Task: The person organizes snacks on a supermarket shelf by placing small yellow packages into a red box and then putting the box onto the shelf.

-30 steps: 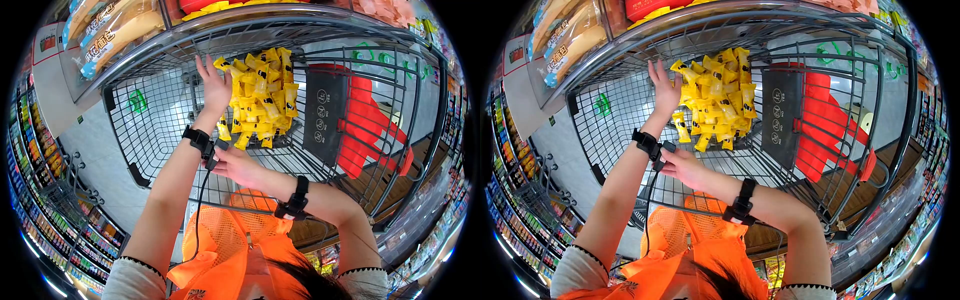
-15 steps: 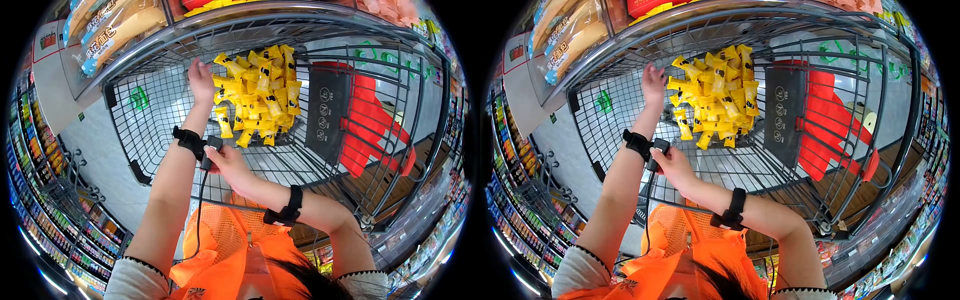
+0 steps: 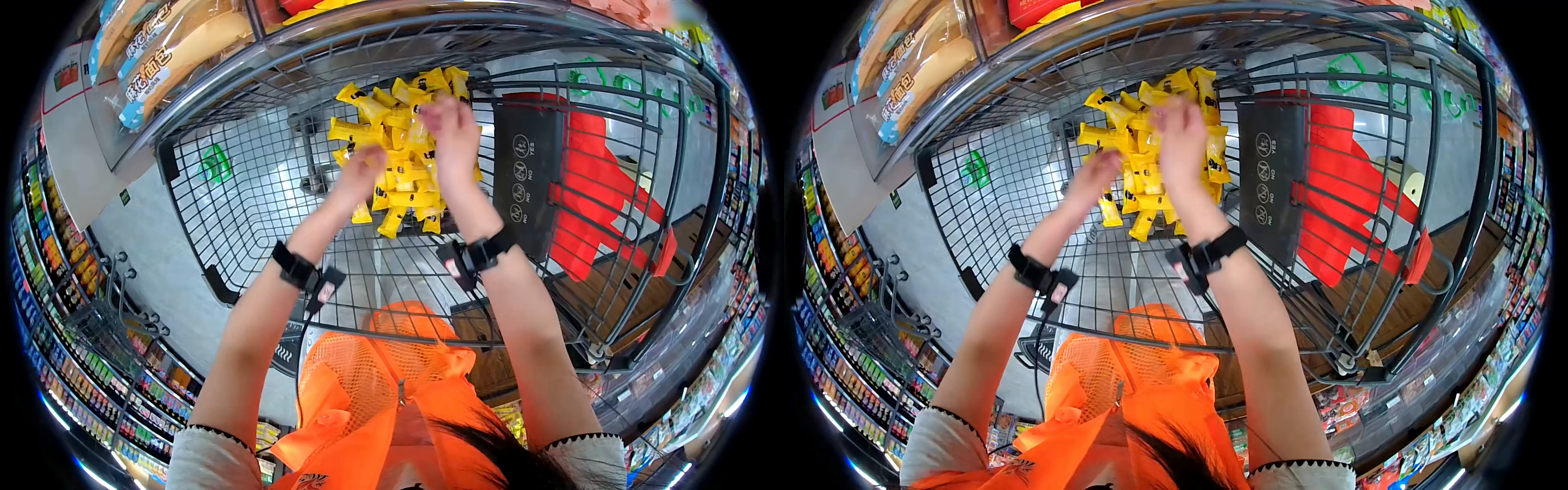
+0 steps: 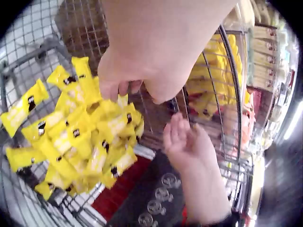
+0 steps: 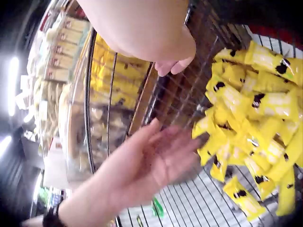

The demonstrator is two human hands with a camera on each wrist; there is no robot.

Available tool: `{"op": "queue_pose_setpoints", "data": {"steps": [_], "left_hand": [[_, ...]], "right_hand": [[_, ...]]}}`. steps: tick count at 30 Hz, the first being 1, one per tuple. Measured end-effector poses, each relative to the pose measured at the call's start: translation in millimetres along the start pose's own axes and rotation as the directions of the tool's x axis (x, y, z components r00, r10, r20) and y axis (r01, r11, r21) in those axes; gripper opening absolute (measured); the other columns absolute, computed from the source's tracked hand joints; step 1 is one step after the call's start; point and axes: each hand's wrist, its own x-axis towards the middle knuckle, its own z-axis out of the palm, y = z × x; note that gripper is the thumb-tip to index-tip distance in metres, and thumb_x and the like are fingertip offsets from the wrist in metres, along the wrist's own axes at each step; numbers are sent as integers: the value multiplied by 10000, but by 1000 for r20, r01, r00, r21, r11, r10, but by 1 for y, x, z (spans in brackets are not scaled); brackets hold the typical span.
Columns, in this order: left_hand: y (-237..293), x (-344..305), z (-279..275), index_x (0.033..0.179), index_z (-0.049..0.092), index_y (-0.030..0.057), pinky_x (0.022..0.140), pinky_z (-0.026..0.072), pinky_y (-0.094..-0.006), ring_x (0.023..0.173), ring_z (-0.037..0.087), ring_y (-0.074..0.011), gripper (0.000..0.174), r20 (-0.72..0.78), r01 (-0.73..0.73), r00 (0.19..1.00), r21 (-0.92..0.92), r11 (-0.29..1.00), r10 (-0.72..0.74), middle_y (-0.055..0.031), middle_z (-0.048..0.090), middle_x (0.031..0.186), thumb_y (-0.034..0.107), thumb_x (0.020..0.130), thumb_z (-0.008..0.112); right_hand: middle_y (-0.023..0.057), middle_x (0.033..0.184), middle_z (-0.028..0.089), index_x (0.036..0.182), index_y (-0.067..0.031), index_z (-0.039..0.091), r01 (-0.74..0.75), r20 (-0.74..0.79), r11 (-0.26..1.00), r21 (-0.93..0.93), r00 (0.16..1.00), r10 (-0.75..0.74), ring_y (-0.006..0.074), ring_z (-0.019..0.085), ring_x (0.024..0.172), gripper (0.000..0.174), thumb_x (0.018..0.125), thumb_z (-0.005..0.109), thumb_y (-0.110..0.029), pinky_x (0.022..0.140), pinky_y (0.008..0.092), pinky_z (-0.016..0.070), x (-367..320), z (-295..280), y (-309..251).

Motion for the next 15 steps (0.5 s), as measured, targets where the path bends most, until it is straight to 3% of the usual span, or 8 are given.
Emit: {"op": "queue_pose_setpoints", "data": {"steps": [1,2,4,5,8,9,11,15], "left_hand": [[19,-26,11,1238,477,48,899,415,-296,1103,495,-171,448,282,176,951,-148,973,-129,-76,534,1177,385,949,415],[4,-35,28,1295,413,50,939,413,-328,1126,488,-184,502,553,345,831,-428,835,-60,-83,501,1225,416,953,396],[30,-68,45,1323,362,50,998,394,-388,1126,499,-198,581,716,456,698,-473,754,27,-72,475,1254,477,931,395],[38,-76,53,1318,370,55,950,442,-366,1074,539,-180,529,713,488,697,-552,676,79,-61,508,1210,410,934,450],[57,-82,68,1234,461,44,852,490,-296,936,577,-121,438,642,443,765,-475,760,-45,-31,570,1062,330,911,541],[61,-83,70,1122,513,29,781,496,-259,851,576,-94,387,564,413,819,-455,789,-104,-17,582,958,330,887,579],[70,-85,70,1011,566,13,711,501,-221,765,574,-67,352,479,388,863,-429,816,-159,-2,593,854,329,863,618],[74,-86,67,1016,571,54,684,459,-212,748,523,-47,275,389,321,906,-367,873,-170,34,564,849,286,874,610]], "right_hand": [[119,860,643,964,28,539,62,-47,997,38,997,-60,154,616,749,246,946,440,-196,714,268,493,14,-1,-5],[119,860,643,964,28,539,64,-52,997,35,997,-62,154,616,749,246,946,440,-196,714,268,493,21,2,-13],[76,772,637,950,16,561,155,-122,975,160,983,-136,133,595,670,218,937,472,-183,633,251,454,31,7,-25],[76,772,637,950,16,561,159,-124,975,156,982,-141,133,595,670,218,937,472,-183,633,251,454,32,8,-25],[93,760,636,910,-24,580,461,31,804,-376,874,-486,202,612,647,124,873,553,-139,616,306,475,34,2,-17],[93,760,636,910,-24,580,462,35,802,-379,873,-487,202,612,647,124,873,553,-139,616,306,475,36,-2,-15],[113,759,626,869,-46,595,740,393,335,-584,618,-680,272,612,676,86,823,592,-120,616,360,481,38,-8,-9],[109,729,622,863,-57,597,683,373,332,-650,668,-643,294,600,626,80,820,594,-125,584,374,482,38,-8,0]]}}
